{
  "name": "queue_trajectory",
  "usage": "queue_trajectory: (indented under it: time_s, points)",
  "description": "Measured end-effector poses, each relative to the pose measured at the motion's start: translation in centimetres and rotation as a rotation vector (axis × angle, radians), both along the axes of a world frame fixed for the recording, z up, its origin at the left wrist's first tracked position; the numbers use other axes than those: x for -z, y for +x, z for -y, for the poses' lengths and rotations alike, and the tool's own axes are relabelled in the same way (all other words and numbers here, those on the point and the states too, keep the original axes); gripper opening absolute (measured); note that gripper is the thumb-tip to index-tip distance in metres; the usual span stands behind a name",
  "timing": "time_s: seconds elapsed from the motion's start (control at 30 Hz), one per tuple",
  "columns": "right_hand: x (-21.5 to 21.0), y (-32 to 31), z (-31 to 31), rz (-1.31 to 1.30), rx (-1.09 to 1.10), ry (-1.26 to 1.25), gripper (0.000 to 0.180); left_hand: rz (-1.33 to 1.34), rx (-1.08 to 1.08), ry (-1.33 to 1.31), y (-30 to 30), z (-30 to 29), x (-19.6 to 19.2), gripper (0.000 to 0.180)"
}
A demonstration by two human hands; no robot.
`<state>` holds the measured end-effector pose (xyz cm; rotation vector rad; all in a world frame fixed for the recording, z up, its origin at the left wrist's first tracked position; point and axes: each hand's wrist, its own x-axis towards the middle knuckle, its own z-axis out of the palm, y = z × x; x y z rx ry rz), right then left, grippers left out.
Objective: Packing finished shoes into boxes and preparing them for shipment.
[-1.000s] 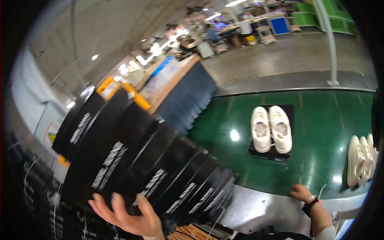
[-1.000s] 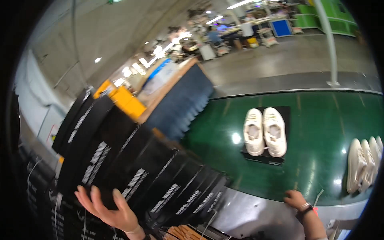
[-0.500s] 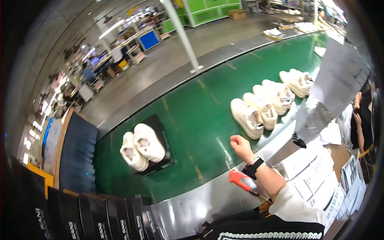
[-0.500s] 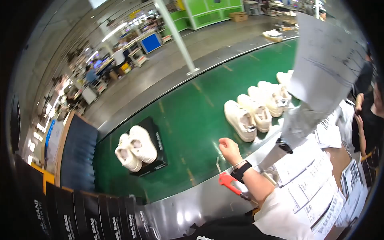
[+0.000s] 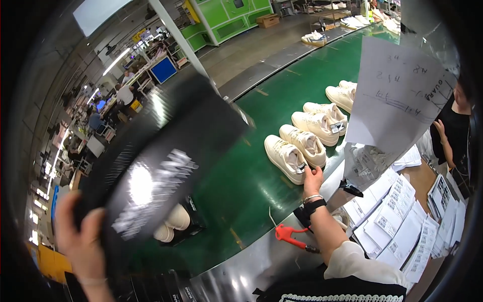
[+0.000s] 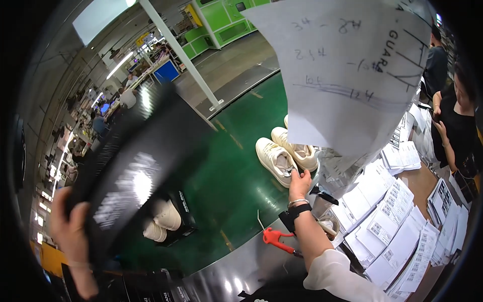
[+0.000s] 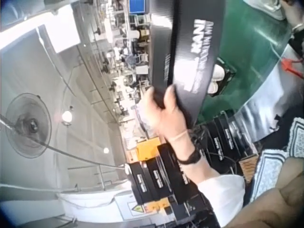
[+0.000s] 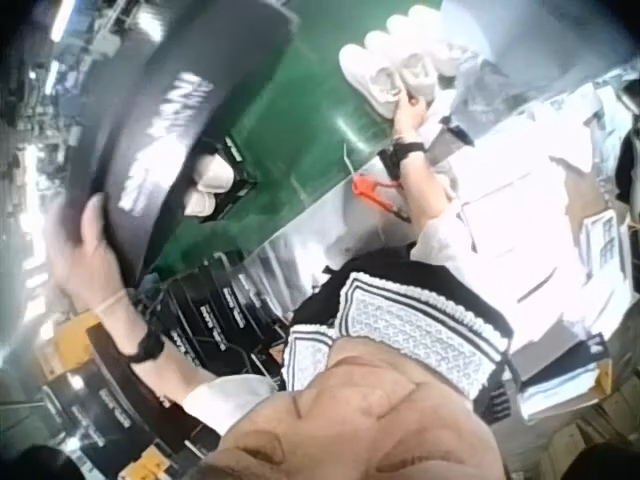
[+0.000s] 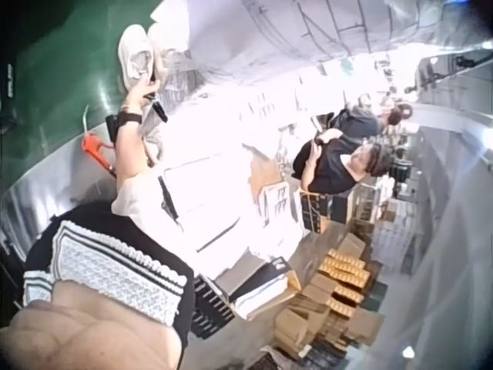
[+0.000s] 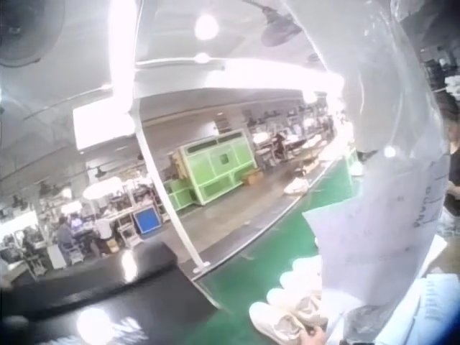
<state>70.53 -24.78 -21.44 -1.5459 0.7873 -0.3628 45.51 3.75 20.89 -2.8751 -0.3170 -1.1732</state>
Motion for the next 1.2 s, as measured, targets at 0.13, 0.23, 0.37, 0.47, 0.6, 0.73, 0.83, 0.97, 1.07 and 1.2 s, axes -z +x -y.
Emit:
queue_trajectory:
  time_s: [0.13,0.23,0.37,0.47,0.6,0.73,0.83,0.97,1.07,1.2]
  points:
    - [2.9,2.2,1.2,-0.064,-0.173,-0.098,0.052,-0.348,0.115,0.234,9.7,1.1,7.6,0.039]
    - [2.6,2.1,1.2,0.011,-0.191,-0.368,0.035,-0.638,0.034,0.265,13.3,1.1,14.0,0.034]
    - [0.0,1.1,0.4,0.085,-0.332,-0.443,0.023,-0.106,0.314,-0.660,16.0,-0.2,15.2,0.037]
    - [-0.9,0.5,0.8,0.303,-0.288,-0.537,0.017,-0.439,0.538,-0.552,15.4,-1.3,19.5,0.046]
    - [-7.0,-1.2,-1.5,0.455,-0.397,-0.093,0.012,-0.435,0.456,-0.315,13.9,-1.4,21.1,0.040]
    - [-15.1,-4.8,-3.8,0.512,-0.750,0.475,0.011,-0.454,0.605,-0.486,13.2,-2.4,20.9,0.036]
    - [-17.5,-6.5,-5.6,0.489,-0.943,0.486,0.012,-0.541,0.507,-0.365,12.0,-1.6,20.4,0.033]
    - [-17.5,-7.4,-7.7,0.520,-1.058,0.284,0.012,-0.383,0.401,-0.549,11.5,0.0,21.4,0.033]
    - [-17.7,-8.1,-8.6,0.531,-1.083,0.194,0.012,-0.332,0.404,-0.602,10.7,0.3,21.7,0.034]
    - [-18.3,-8.4,-9.0,0.482,-1.079,0.157,0.013,-0.307,0.381,-0.526,10.3,0.9,21.6,0.025]
